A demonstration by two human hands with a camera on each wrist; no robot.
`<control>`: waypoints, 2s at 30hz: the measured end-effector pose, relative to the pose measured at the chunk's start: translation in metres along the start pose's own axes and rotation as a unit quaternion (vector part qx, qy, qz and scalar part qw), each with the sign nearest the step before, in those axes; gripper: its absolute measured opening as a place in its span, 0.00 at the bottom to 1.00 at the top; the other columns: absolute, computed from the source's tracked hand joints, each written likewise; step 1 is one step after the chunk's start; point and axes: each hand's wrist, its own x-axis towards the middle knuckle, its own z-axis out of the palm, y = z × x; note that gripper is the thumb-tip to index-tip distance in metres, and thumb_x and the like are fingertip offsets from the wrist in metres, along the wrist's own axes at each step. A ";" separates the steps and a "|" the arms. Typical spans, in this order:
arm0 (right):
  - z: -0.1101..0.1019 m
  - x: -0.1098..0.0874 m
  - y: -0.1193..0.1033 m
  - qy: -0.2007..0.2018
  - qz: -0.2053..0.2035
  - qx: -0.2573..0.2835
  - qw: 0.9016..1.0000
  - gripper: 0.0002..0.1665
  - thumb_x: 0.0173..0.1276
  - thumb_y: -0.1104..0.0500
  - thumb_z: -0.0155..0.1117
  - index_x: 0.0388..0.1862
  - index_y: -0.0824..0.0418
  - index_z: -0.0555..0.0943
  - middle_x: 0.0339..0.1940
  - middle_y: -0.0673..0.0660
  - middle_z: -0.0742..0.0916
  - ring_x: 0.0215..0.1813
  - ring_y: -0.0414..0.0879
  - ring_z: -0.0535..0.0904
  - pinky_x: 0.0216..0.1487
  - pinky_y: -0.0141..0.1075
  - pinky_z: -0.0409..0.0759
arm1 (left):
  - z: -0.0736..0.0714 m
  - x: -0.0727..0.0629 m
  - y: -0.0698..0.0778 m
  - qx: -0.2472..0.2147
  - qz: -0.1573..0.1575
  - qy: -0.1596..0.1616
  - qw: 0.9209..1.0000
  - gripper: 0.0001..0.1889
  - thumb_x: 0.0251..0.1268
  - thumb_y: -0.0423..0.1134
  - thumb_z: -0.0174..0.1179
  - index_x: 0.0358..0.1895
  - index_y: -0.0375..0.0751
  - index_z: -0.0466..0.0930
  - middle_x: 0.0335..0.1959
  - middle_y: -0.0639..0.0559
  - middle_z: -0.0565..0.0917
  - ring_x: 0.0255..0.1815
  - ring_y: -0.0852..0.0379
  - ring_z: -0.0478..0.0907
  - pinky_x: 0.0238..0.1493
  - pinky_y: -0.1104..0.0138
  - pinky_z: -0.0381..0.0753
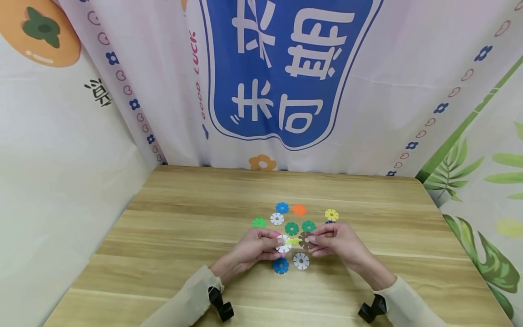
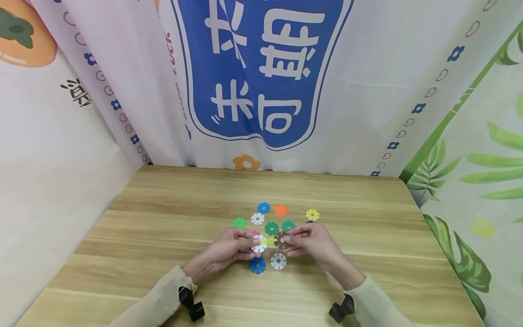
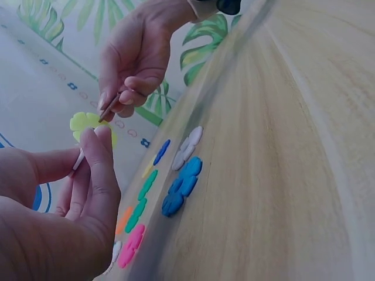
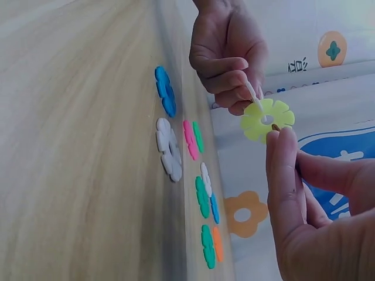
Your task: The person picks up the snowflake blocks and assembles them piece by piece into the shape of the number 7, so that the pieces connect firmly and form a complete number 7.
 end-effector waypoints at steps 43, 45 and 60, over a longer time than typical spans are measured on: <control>0.018 0.007 -0.009 -0.025 0.033 0.086 0.995 0.03 0.69 0.72 0.67 0.40 0.73 0.84 0.37 0.61 0.90 0.32 0.45 0.92 0.43 0.36 0.92 | -0.008 -0.005 0.002 0.003 0.023 0.045 0.999 0.05 0.68 0.27 0.65 0.34 0.39 0.83 0.29 0.50 0.87 0.26 0.59 0.88 0.30 0.74 0.86; 0.019 0.008 -0.008 -0.027 0.039 0.087 0.995 0.03 0.69 0.73 0.67 0.40 0.73 0.84 0.37 0.62 0.90 0.31 0.45 0.91 0.43 0.36 0.92 | -0.008 -0.005 0.000 0.009 0.021 0.042 0.999 0.05 0.68 0.26 0.65 0.34 0.38 0.82 0.30 0.50 0.86 0.27 0.58 0.88 0.32 0.73 0.87; 0.015 0.012 0.006 -0.041 0.049 0.117 0.991 0.02 0.68 0.72 0.69 0.38 0.68 0.84 0.37 0.60 0.90 0.32 0.45 0.92 0.43 0.35 0.92 | 0.002 -0.011 0.007 0.033 0.040 0.055 0.997 0.04 0.67 0.24 0.64 0.36 0.35 0.81 0.34 0.49 0.84 0.28 0.58 0.87 0.37 0.69 0.91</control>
